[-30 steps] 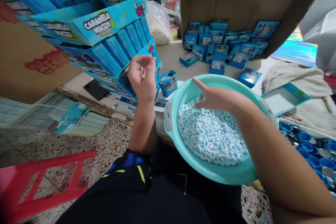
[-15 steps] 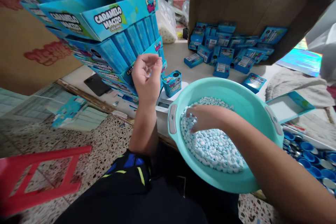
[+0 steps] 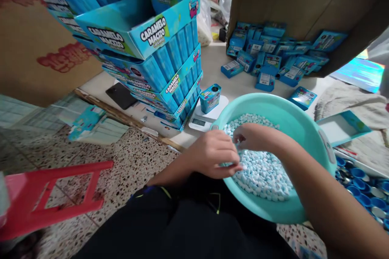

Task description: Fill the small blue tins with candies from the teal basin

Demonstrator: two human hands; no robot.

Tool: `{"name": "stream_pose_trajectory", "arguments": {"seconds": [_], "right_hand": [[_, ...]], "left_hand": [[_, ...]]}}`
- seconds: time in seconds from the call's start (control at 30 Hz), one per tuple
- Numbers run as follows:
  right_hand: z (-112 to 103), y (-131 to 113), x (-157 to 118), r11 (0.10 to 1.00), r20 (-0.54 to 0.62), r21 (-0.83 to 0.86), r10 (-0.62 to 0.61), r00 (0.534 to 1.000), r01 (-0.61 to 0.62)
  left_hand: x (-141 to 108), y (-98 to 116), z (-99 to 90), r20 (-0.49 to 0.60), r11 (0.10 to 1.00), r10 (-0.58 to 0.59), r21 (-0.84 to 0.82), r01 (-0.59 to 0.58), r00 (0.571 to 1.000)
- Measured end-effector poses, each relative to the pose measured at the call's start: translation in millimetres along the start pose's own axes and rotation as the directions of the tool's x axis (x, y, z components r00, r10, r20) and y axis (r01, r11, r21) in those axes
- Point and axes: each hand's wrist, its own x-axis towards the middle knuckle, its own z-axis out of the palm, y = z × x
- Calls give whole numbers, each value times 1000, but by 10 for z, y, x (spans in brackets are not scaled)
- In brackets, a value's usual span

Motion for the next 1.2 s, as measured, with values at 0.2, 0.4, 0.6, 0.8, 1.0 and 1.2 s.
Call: {"name": "stream_pose_trajectory", "arguments": {"seconds": [0.2,0.4,0.6,0.8,1.0,1.2], "right_hand": [[-421,-97,-126,972,-127,230,-10,992,39],[-550,-37,-148,962,-181,271,35,983,16],[-200,195,-94,983,-275,129,-92,957,132],[-198,185,-101,988,-319,117,-57,946,99],[-699,-8,38,962,-539,64,-191,820,266],[-1104,-105,697,902,-500,-52,-395,771,428]], "left_hand": [[-702,14,107,32,989,-59,141,54,998],[-1193,-23,2,-137,972,-55,217,84,989],[-1697,-195,-266,-188,882,-320,299,364,929],[-1907,-373,-170,-200,885,-164,403,234,966],[-1957,-387,-39,-271,860,-142,443,254,952],[-2041,-345,29,-271,817,-150,507,273,951]]}}
